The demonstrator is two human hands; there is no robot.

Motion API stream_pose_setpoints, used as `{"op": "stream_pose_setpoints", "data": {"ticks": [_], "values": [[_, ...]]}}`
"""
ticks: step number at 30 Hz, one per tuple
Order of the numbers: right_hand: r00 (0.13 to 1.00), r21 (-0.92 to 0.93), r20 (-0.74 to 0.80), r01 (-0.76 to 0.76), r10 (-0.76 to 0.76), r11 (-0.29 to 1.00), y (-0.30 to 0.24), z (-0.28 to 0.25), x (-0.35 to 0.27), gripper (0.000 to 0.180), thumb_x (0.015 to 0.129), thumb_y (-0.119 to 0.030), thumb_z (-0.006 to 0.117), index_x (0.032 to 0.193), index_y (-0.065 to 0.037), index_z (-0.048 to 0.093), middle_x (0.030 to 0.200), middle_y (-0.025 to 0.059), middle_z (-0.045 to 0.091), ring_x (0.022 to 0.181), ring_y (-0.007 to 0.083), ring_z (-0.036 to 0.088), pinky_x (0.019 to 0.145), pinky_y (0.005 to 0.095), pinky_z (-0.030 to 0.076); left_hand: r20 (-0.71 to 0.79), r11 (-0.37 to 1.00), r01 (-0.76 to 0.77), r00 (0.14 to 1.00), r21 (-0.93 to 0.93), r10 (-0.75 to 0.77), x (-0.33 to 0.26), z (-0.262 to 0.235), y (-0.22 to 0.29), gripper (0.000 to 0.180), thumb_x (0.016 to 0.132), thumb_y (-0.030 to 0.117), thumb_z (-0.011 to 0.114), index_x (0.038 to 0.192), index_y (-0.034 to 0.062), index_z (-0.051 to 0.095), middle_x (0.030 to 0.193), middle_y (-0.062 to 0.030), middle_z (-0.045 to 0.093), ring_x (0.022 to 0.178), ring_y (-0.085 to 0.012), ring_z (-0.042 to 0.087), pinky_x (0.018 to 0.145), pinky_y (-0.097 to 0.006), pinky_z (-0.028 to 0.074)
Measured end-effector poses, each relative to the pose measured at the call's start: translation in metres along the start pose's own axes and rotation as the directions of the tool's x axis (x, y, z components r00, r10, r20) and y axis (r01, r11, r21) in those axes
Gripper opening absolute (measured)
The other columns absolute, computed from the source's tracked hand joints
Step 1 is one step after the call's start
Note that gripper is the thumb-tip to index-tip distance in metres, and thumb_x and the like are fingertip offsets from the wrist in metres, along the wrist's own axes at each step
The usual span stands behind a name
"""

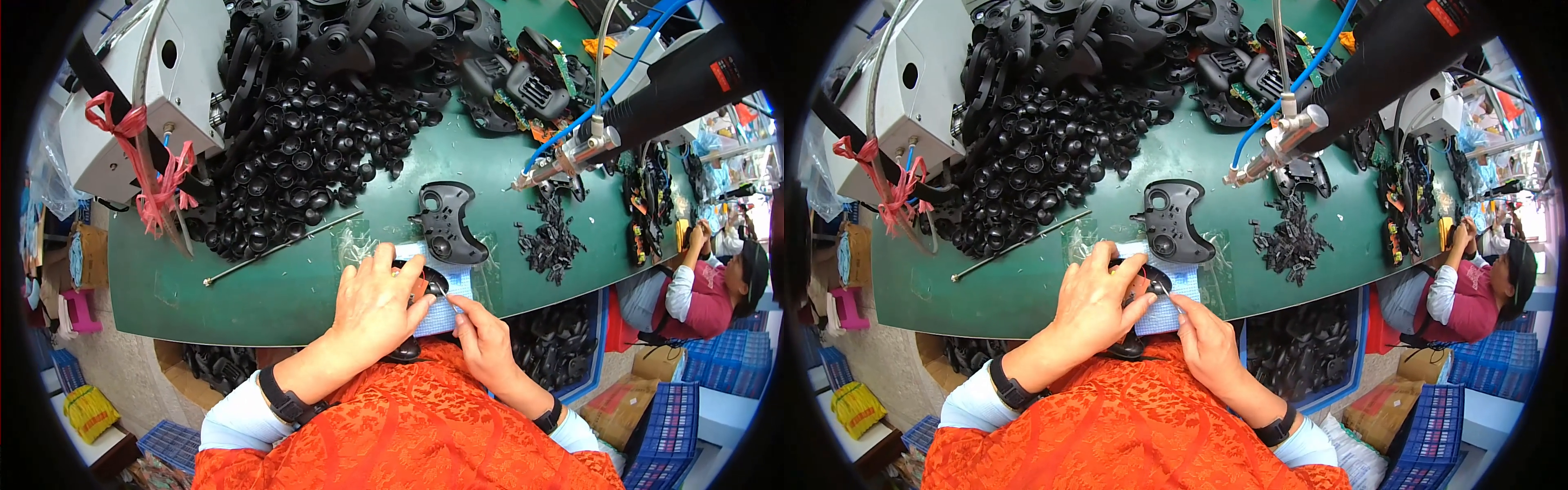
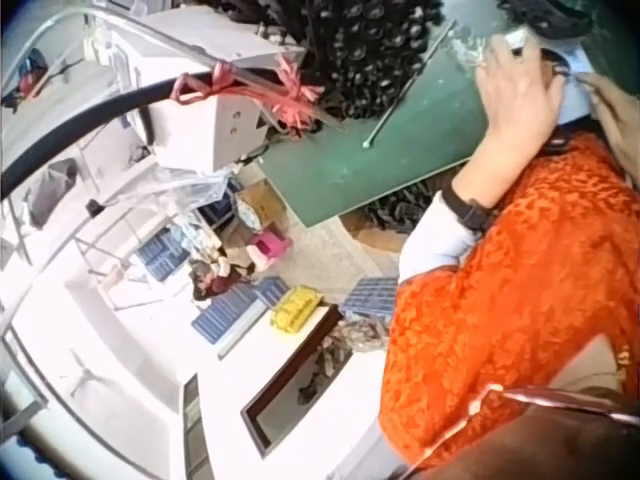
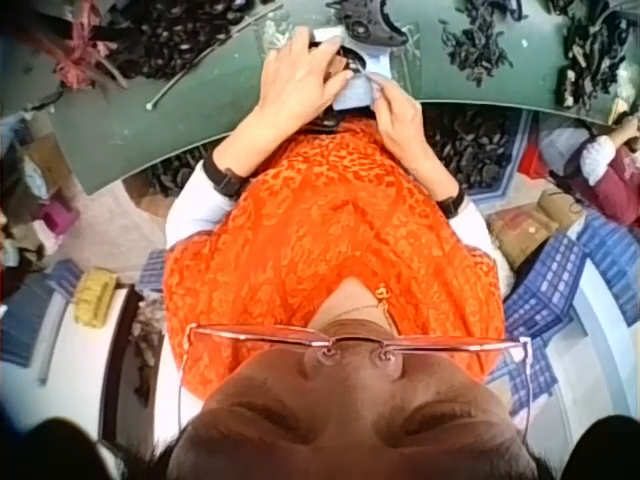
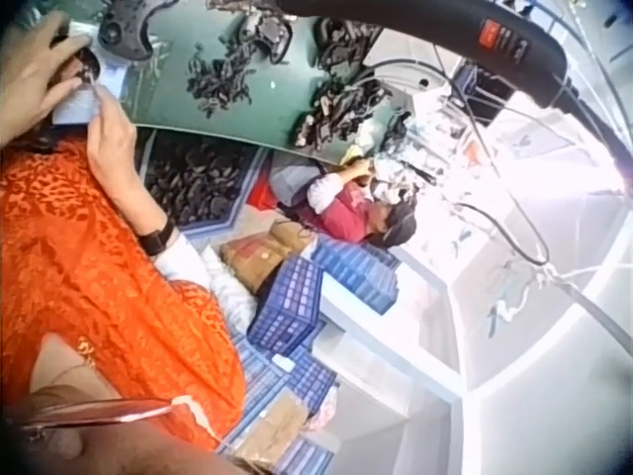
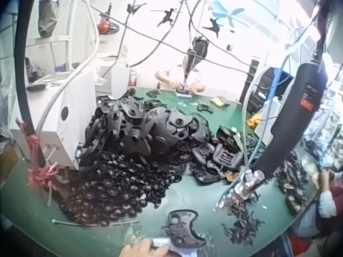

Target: Assembling the plastic shells and internal components of game controllers using a pneumatic screwdriver.

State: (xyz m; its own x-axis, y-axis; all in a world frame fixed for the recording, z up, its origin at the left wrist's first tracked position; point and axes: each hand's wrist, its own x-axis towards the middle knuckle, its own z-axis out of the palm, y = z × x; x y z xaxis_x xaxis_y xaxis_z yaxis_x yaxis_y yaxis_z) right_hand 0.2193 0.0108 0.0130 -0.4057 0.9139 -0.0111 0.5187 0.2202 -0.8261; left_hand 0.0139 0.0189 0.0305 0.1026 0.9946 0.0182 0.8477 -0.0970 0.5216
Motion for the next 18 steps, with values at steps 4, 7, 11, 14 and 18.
{"op": "stream_pose_setpoints", "data": {"ticks": [4, 7, 11, 14, 18], "values": [[0.991, 0.045, 0.057, -0.121, 0.118, 0.992, -0.008, -0.001, 0.002, 0.029, 0.094, 0.002, 0.054, 0.122, 0.001, 0.059, 0.099, 0.0206, 0.068, 0.079, 0.0309, 0.069, 0.07, 0.0369, 0.054, 0.005, 0.993, 0.043, 0.999, -0.112, -0.043, -0.001, 0.005, -0.003, 0.046, 0.08, 0.027, 0.076, 0.119, 0.007, 0.063, 0.111, -0.0187, 0.052, 0.095, -0.0345, 0.059, 0.076, -0.045, 0.05], [0.978, 0.061, 0.086, -0.194, 0.188, 0.979, -0.013, 0.0, 0.002, 0.029, 0.094, 0.002, 0.054, 0.122, 0.001, 0.059, 0.1, 0.021, 0.068, 0.08, 0.0313, 0.07, 0.071, 0.0367, 0.054, -0.031, 0.986, 0.048, 0.998, -0.162, -0.054, -0.002, 0.009, -0.005, 0.043, 0.081, 0.024, 0.074, 0.118, 0.0067, 0.063, 0.111, -0.019, 0.051, 0.097, -0.0354, 0.059, 0.079, -0.046, 0.052], [0.999, -0.004, 0.01, -0.052, 0.052, 0.999, -0.005, 0.011, -0.001, 0.028, 0.093, 0.002, 0.055, 0.121, 0.002, 0.058, 0.097, 0.0204, 0.068, 0.075, 0.0349, 0.069, 0.067, 0.0378, 0.055, -0.011, 0.985, 0.081, 0.996, -0.153, -0.084, 0.001, 0.01, -0.002, 0.034, 0.082, 0.021, 0.07, 0.112, 0.0071, 0.063, 0.107, -0.0178, 0.05, 0.095, -0.036, 0.06, 0.076, -0.047, 0.053], [0.987, -0.107, -0.069, 0.135, -0.143, 0.985, 0.003, 0.019, -0.001, 0.026, 0.093, 0.003, 0.056, 0.119, 0.004, 0.058, 0.083, 0.0171, 0.065, 0.068, 0.0282, 0.068, 0.062, 0.0359, 0.053, 0.032, 0.982, 0.12, 0.993, -0.147, -0.116, 0.003, 0.01, 0.002, 0.027, 0.082, 0.019, 0.069, 0.106, 0.0073, 0.061, 0.104, -0.0169, 0.049, 0.093, -0.0364, 0.06, 0.072, -0.047, 0.054], [0.984, -0.226, -0.017, 0.171, -0.18, 0.959, 0.001, 0.02, -0.002, 0.027, 0.09, 0.005, 0.058, 0.117, 0.006, 0.058, 0.086, 0.0204, 0.066, 0.069, 0.0344, 0.068, 0.059, 0.0385, 0.053, 0.021, 0.985, 0.106, 0.994, -0.137, -0.104, 0.005, 0.011, 0.003, 0.024, 0.082, 0.018, 0.068, 0.102, 0.0072, 0.059, 0.102, -0.0167, 0.048, 0.091, -0.037, 0.061, 0.07, -0.047, 0.054]]}}
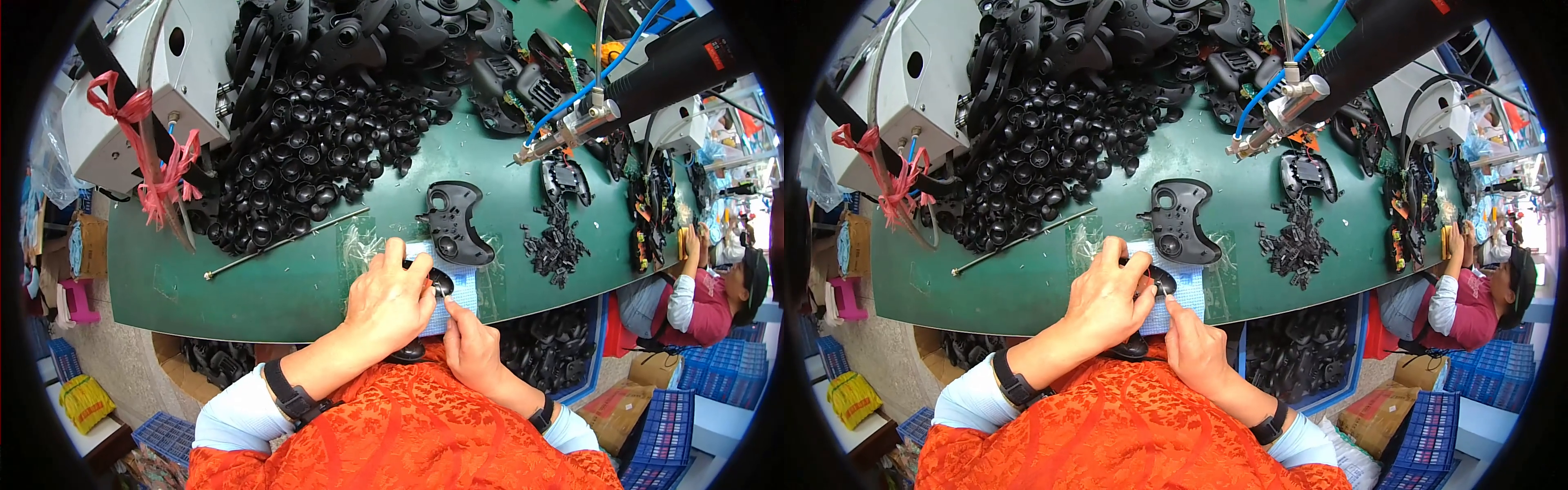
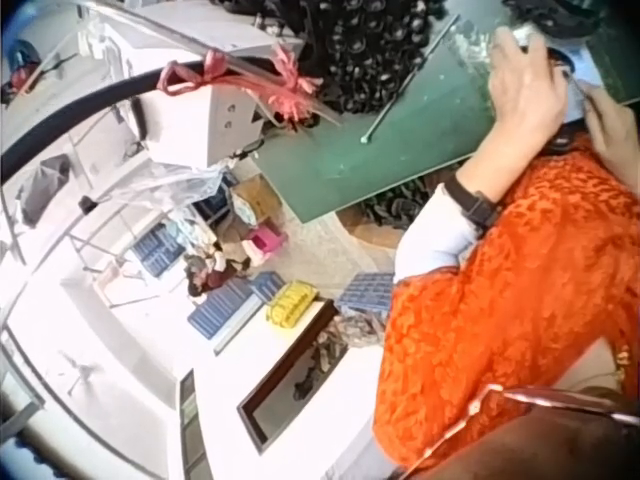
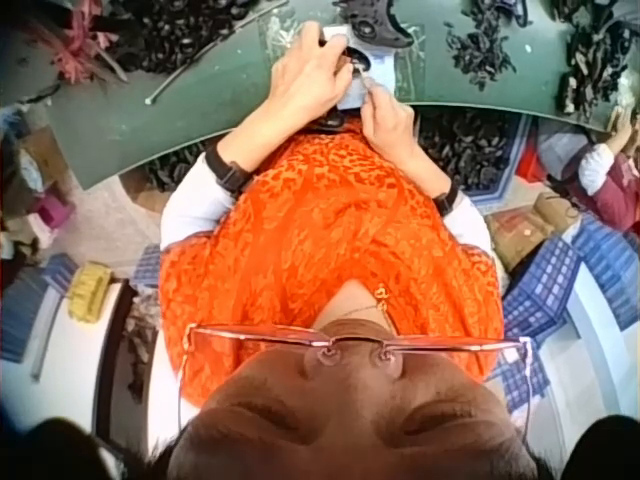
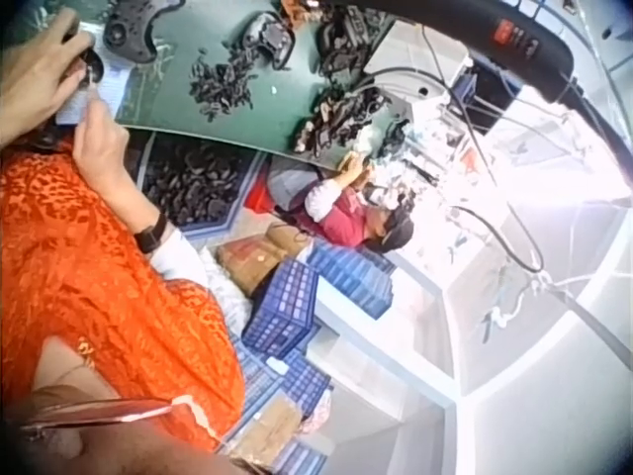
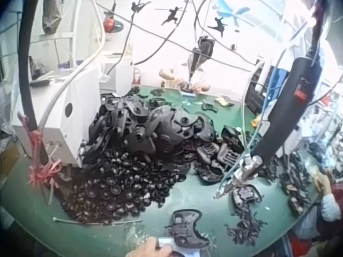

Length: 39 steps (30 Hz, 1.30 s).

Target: Assembling the plastic shells and internal components of game controllers using a pneumatic screwdriver.

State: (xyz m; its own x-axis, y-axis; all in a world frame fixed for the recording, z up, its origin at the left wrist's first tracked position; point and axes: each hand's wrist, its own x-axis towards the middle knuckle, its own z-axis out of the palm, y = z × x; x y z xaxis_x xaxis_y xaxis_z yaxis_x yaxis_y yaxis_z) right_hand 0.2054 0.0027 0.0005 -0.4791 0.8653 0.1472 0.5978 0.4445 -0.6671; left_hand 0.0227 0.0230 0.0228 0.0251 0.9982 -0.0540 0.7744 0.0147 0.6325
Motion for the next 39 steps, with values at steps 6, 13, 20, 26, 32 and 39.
{"op": "stream_pose_setpoints", "data": {"ticks": [6, 13, 20, 26, 32, 39], "values": [[0.974, -0.174, -0.018, 0.22, -0.226, 0.96, 0.006, 0.005, 0.007, 0.047, 0.074, 0.005, 0.063, 0.122, 0.007, 0.058, 0.076, 0.0103, 0.058, 0.053, 0.0249, 0.06, 0.049, 0.0331, 0.049, -0.034, 1.0, -0.018, 0.999, 0.019, 0.019, 0.002, 0.002, 0.001, 0.022, 0.081, 0.018, 0.067, 0.099, 0.0087, 0.059, 0.101, -0.017, 0.047, 0.087, -0.0377, 0.059, 0.064, -0.049, 0.055], [0.959, -0.3, 0.067, 0.282, -0.275, 0.911, 0.008, 0.005, 0.009, 0.043, 0.076, -0.002, 0.06, 0.118, 0.008, 0.059, 0.073, 0.0075, 0.055, 0.051, 0.0176, 0.059, 0.046, 0.0297, 0.046, -0.01, 1.0, 0.008, 1.0, -0.004, -0.008, 0.003, 0.003, 0.003, 0.024, 0.082, 0.016, 0.068, 0.099, 0.0071, 0.055, 0.101, -0.0172, 0.046, 0.089, -0.0382, 0.058, 0.067, -0.05, 0.052], [0.954, -0.296, 0.148, 0.295, -0.262, 0.908, 0.008, -0.004, 0.012, 0.042, 0.077, -0.001, 0.061, 0.118, 0.007, 0.059, 0.075, 0.0091, 0.058, 0.053, 0.0205, 0.06, 0.048, 0.0317, 0.048, -0.008, 1.0, 0.023, 1.0, -0.004, -0.023, 0.001, 0.004, 0.001, 0.025, 0.082, 0.017, 0.068, 0.101, 0.0069, 0.055, 0.102, -0.0168, 0.046, 0.089, -0.0376, 0.058, 0.069, -0.049, 0.052], [0.996, 0.048, -0.042, 0.085, -0.083, 0.995, 0.009, -0.008, 0.007, 0.031, 0.086, 0.006, 0.061, 0.117, 0.004, 0.059, 0.095, 0.0215, 0.069, 0.071, 0.0354, 0.07, 0.061, 0.0388, 0.055, -0.038, 1.0, 0.0, 0.999, -0.028, -0.001, 0.0, 0.005, 0.0, 0.022, 0.083, 0.018, 0.067, 0.099, 0.0072, 0.056, 0.101, -0.0173, 0.046, 0.088, -0.0388, 0.059, 0.067, -0.05, 0.053], [0.997, 0.145, 0.026, -0.081, 0.078, 0.986, 0.005, -0.015, 0.005, 0.031, 0.087, 0.002, 0.063, 0.117, 0.001, 0.059, 0.079, 0.0175, 0.067, 0.064, 0.031, 0.068, 0.059, 0.0364, 0.052, -0.001, 0.999, 0.035, 0.999, 0.019, -0.035, -0.001, 0.004, 0.0, 0.028, 0.084, 0.019, 0.068, 0.107, 0.0068, 0.057, 0.105, -0.016, 0.048, 0.091, -0.0365, 0.06, 0.072, -0.047, 0.053], [0.987, 0.248, 0.012, -0.159, 0.161, 0.956, 0.005, -0.021, 0.011, 0.038, 0.087, 0.003, 0.063, 0.124, 0.0, 0.054, 0.064, 0.0035, 0.057, 0.053, 0.0066, 0.047, 0.051, 0.0243, 0.038, 0.071, 0.998, -0.047, 0.996, 0.032, 0.044, -0.004, -0.009, -0.003, 0.058, 0.072, 0.03, 0.08, 0.118, 0.0039, 0.056, 0.114, -0.0186, 0.048, 0.101, -0.0365, 0.059, 0.082, -0.045, 0.054]]}}
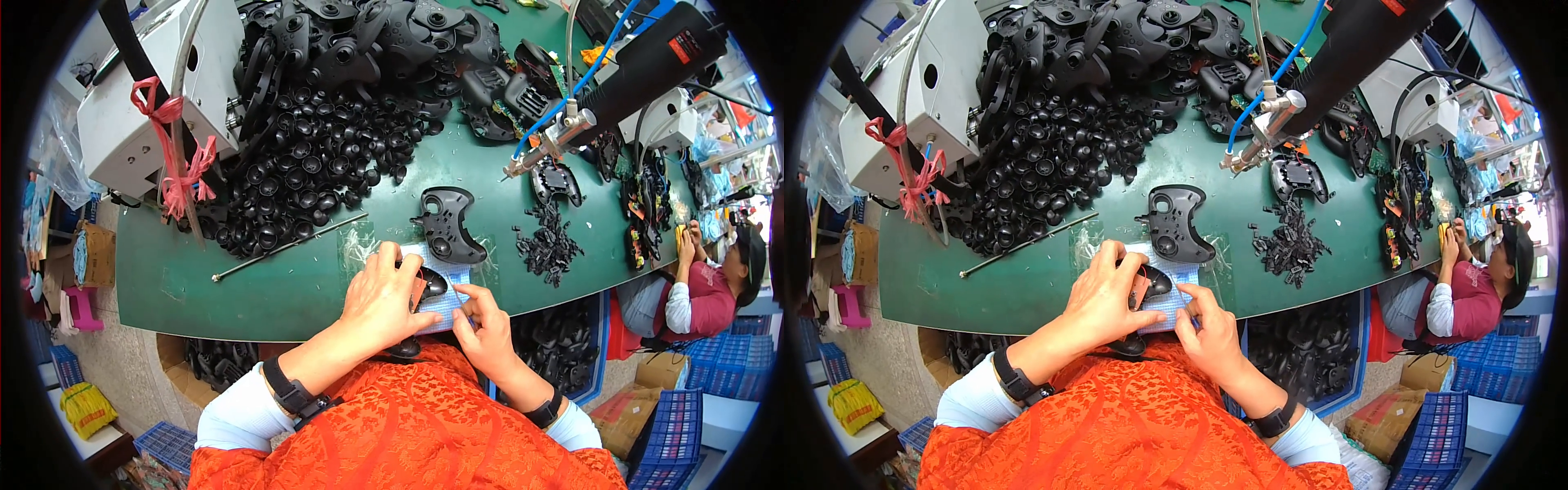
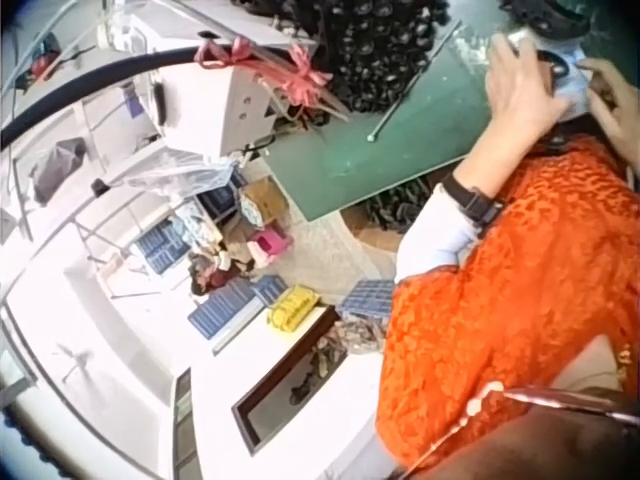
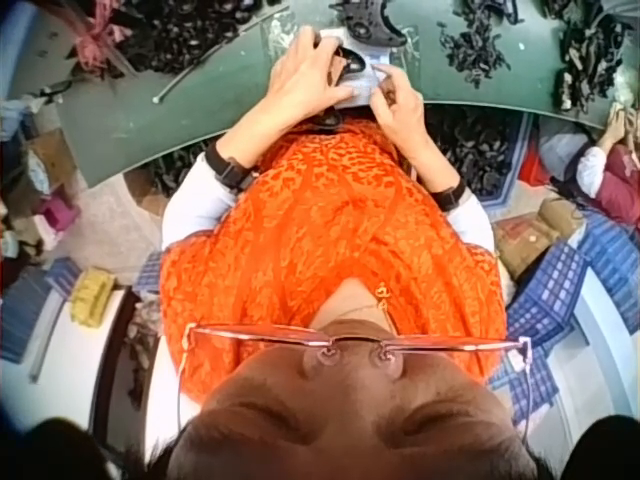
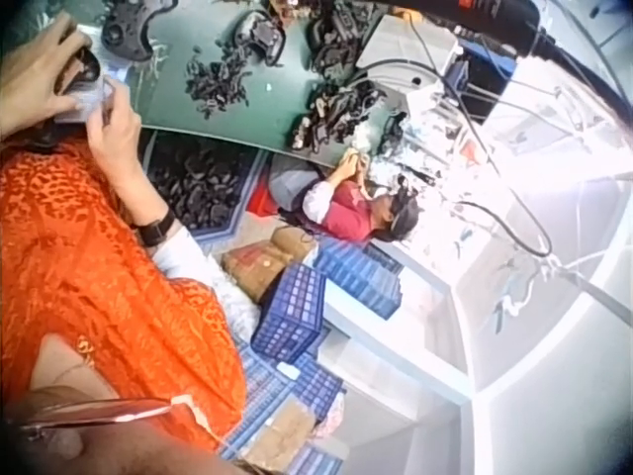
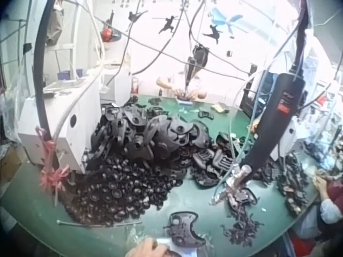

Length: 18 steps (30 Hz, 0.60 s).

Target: Assembling the plastic shells and internal components of game controllers using a pneumatic screwdriver.

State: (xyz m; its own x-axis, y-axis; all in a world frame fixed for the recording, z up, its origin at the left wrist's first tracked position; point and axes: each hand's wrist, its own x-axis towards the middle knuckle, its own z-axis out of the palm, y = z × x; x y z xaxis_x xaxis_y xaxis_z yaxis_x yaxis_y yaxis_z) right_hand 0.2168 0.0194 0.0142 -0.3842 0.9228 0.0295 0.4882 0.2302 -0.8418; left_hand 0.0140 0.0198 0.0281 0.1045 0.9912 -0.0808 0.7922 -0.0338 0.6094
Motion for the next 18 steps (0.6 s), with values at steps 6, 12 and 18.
{"op": "stream_pose_setpoints", "data": {"ticks": [6, 12, 18], "values": [[0.999, 0.059, -0.012, 0.04, -0.039, 0.997, -0.013, -0.013, 0.007, 0.035, 0.087, 0.005, 0.062, 0.121, -0.001, 0.059, 0.07, 0.0046, 0.059, 0.056, 0.007, 0.048, 0.052, 0.0231, 0.038, 0.048, 0.978, 0.055, 0.998, -0.203, -0.046, 0.0, -0.01, -0.014, 0.064, 0.071, 0.027, 0.081, 0.125, 0.0036, 0.055, 0.116, -0.0163, 0.047, 0.105, -0.0346, 0.058, 0.087, -0.043, 0.052], [0.988, -0.004, 0.03, 0.153, -0.153, 0.988, -0.014, -0.003, 0.013, 0.03, 0.087, 0.003, 0.063, 0.116, -0.001, 0.065, 0.087, 0.0148, 0.067, 0.067, 0.0246, 0.066, 0.061, 0.0338, 0.052, -0.09, 0.998, -0.007, 0.996, -0.065, 0.002, -0.001, -0.013, -0.017, 0.059, 0.077, 0.024, 0.076, 0.129, 0.0044, 0.057, 0.117, -0.0169, 0.047, 0.104, -0.0332, 0.056, 0.087, -0.043, 0.051], [0.999, 0.061, 0.054, 0.004, -0.007, 0.998, -0.006, 0.014, 0.009, 0.029, 0.092, 0.003, 0.059, 0.121, -0.001, 0.061, 0.068, 0.006, 0.058, 0.057, 0.0087, 0.051, 0.053, 0.0255, 0.043, -0.125, 0.996, 0.02, 0.992, -0.083, -0.03, 0.002, 0.003, -0.018, 0.04, 0.085, 0.022, 0.069, 0.12, 0.0053, 0.061, 0.112, -0.0173, 0.05, 0.103, -0.0344, 0.056, 0.084, -0.044, 0.05]]}}
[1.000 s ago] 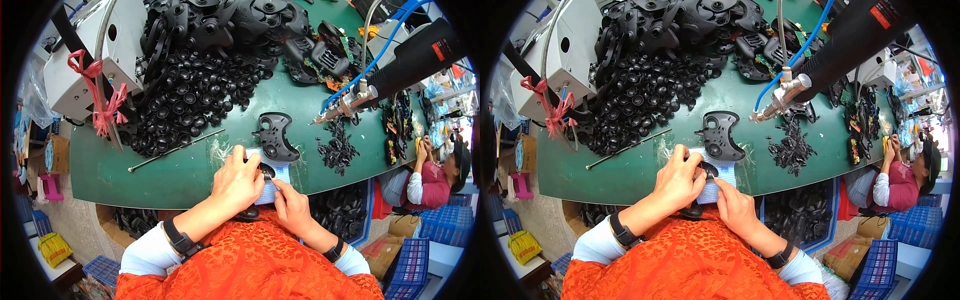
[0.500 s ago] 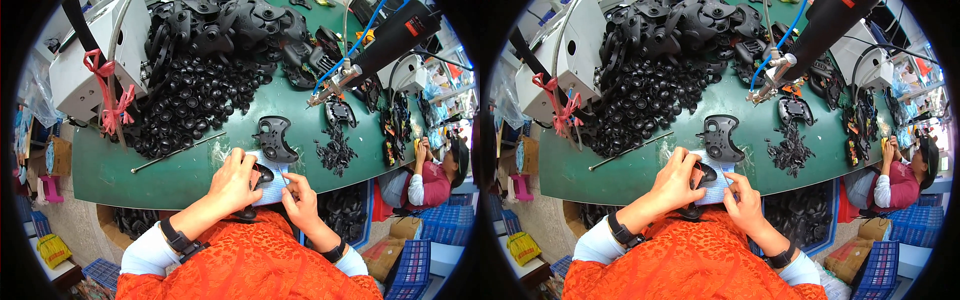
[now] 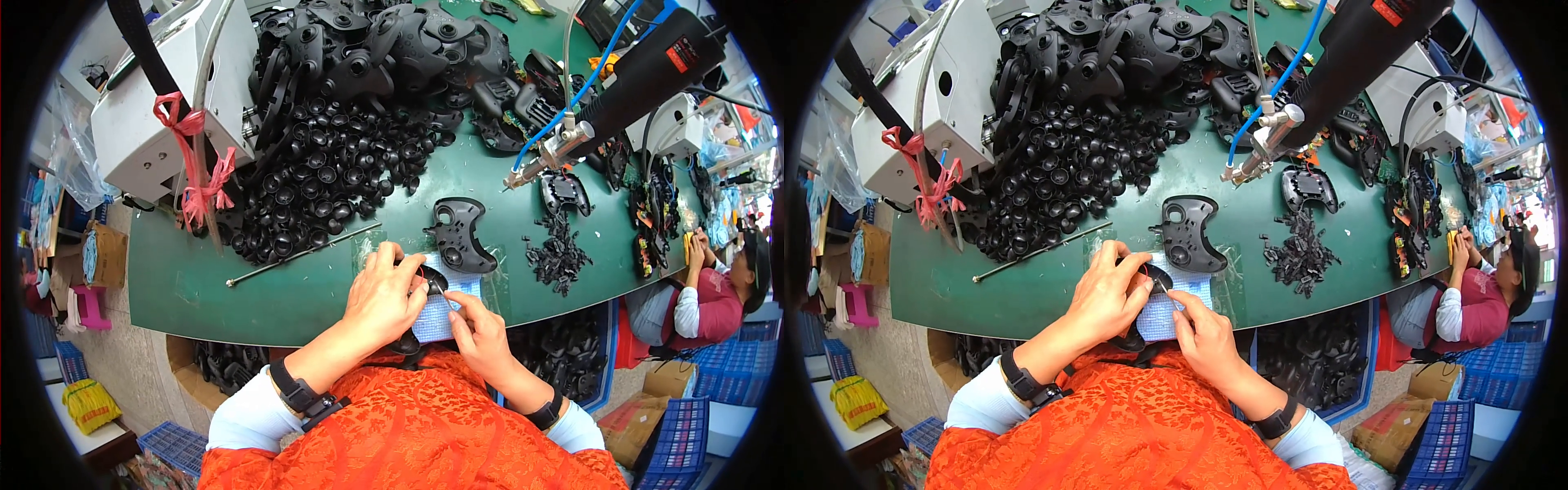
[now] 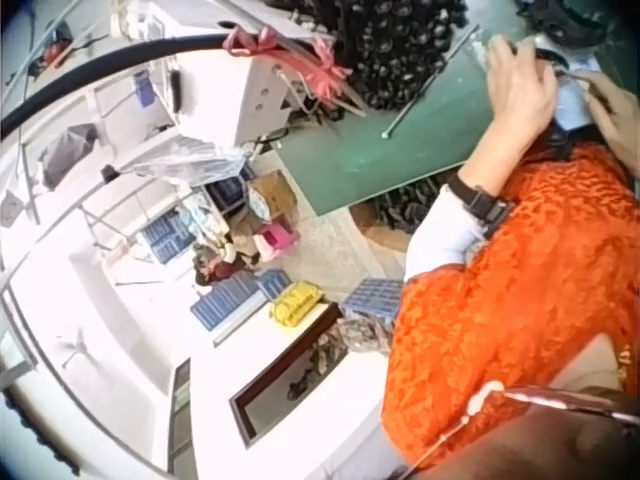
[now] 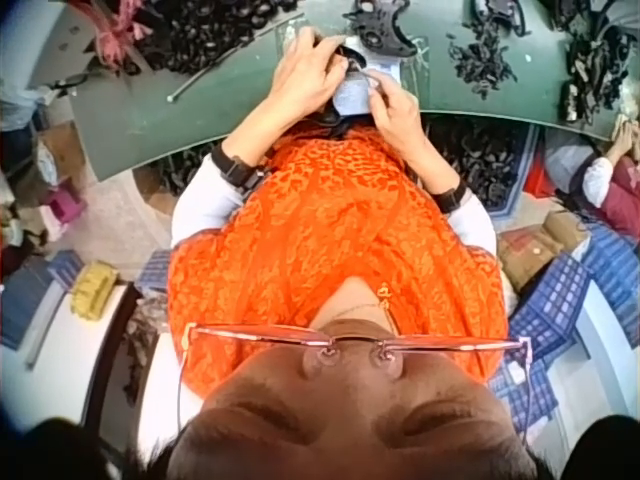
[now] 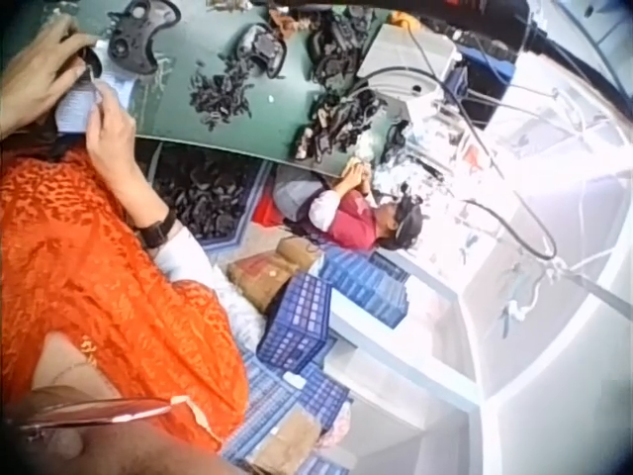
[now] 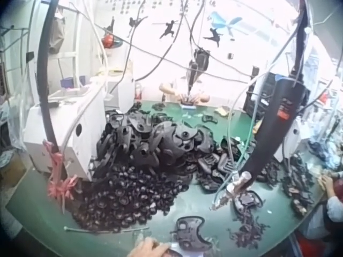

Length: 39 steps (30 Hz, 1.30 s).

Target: Assembling the plastic shells and internal components of game controllers using a pneumatic screwdriver.

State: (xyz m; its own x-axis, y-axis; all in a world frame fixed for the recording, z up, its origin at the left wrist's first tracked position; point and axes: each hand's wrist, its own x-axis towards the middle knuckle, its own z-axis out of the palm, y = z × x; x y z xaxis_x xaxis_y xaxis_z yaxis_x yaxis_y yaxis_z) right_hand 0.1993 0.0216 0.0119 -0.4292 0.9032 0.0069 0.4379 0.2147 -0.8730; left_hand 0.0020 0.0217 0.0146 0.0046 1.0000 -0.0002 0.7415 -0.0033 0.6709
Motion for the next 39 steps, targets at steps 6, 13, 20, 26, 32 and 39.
{"op": "stream_pose_setpoints", "data": {"ticks": [6, 13, 20, 26, 32, 39], "values": [[1.0, -0.037, 0.004, -0.018, 0.018, 0.999, 0.005, 0.003, 0.001, 0.03, 0.09, 0.0, 0.061, 0.12, -0.001, 0.058, 0.074, 0.0167, 0.065, 0.063, 0.0336, 0.067, 0.057, 0.0389, 0.052, 0.001, 0.999, 0.037, 0.999, 0.013, -0.037, 0.005, 0.0, 0.004, 0.032, 0.083, 0.02, 0.069, 0.111, 0.0058, 0.063, 0.106, -0.0151, 0.05, 0.101, -0.0339, 0.056, 0.082, -0.044, 0.051], [0.999, -0.087, 0.007, -0.033, 0.033, 0.996, 0.001, 0.001, 0.003, 0.03, 0.089, 0.001, 0.062, 0.119, 0.0, 0.058, 0.077, 0.0174, 0.066, 0.067, 0.0362, 0.068, 0.058, 0.041, 0.053, 0.006, 0.997, 0.075, 0.997, 0.021, -0.075, 0.011, 0.002, 0.008, 0.029, 0.081, 0.02, 0.069, 0.106, 0.0055, 0.062, 0.104, -0.0137, 0.048, 0.1, -0.0325, 0.056, 0.081, -0.044, 0.051], [0.957, -0.248, -0.034, 0.273, -0.289, 0.93, 0.016, 0.005, 0.006, 0.039, 0.083, 0.002, 0.064, 0.122, 0.002, 0.061, 0.078, 0.0124, 0.063, 0.06, 0.0307, 0.064, 0.054, 0.0384, 0.052, 0.049, 0.992, 0.119, 0.992, -0.029, -0.118, 0.015, 0.0, 0.008, 0.028, 0.081, 0.019, 0.07, 0.104, 0.0058, 0.061, 0.102, -0.0131, 0.047, 0.099, -0.032, 0.056, 0.082, -0.043, 0.05], [0.909, -0.429, 0.126, 0.411, -0.397, 0.805, 0.014, -0.006, 0.013, 0.047, 0.074, 0.006, 0.065, 0.12, 0.004, 0.062, 0.067, 0.008, 0.054, 0.051, 0.0229, 0.057, 0.046, 0.0351, 0.046, 0.053, 0.994, 0.103, 0.993, -0.045, -0.101, 0.016, 0.001, 0.005, 0.028, 0.08, 0.017, 0.069, 0.103, 0.0053, 0.06, 0.101, -0.0128, 0.047, 0.097, -0.0317, 0.056, 0.082, -0.042, 0.05], [0.838, -0.547, 0.329, 0.546, -0.436, 0.635, 0.007, -0.018, 0.02, 0.047, 0.075, -0.004, 0.062, 0.12, 0.007, 0.062, 0.066, 0.0038, 0.05, 0.047, 0.0163, 0.054, 0.044, 0.0303, 0.044, 0.059, 0.994, 0.094, 0.994, -0.054, -0.091, 0.017, 0.002, 0.005, 0.028, 0.079, 0.015, 0.069, 0.102, 0.0043, 0.059, 0.101, -0.0129, 0.047, 0.096, -0.0321, 0.056, 0.081, -0.043, 0.049], [0.785, -0.602, 0.472, 0.62, -0.402, 0.504, -0.006, -0.023, 0.027, 0.043, 0.076, -0.011, 0.06, 0.114, 0.009, 0.063, 0.066, 0.0015, 0.05, 0.049, 0.0129, 0.055, 0.046, 0.0273, 0.045, 0.069, 0.991, 0.117, 0.991, -0.07, -0.112, 0.017, 0.001, 0.005, 0.028, 0.079, 0.013, 0.069, 0.103, 0.004, 0.058, 0.102, -0.0134, 0.046, 0.098, -0.0335, 0.056, 0.082, -0.044, 0.049]]}}
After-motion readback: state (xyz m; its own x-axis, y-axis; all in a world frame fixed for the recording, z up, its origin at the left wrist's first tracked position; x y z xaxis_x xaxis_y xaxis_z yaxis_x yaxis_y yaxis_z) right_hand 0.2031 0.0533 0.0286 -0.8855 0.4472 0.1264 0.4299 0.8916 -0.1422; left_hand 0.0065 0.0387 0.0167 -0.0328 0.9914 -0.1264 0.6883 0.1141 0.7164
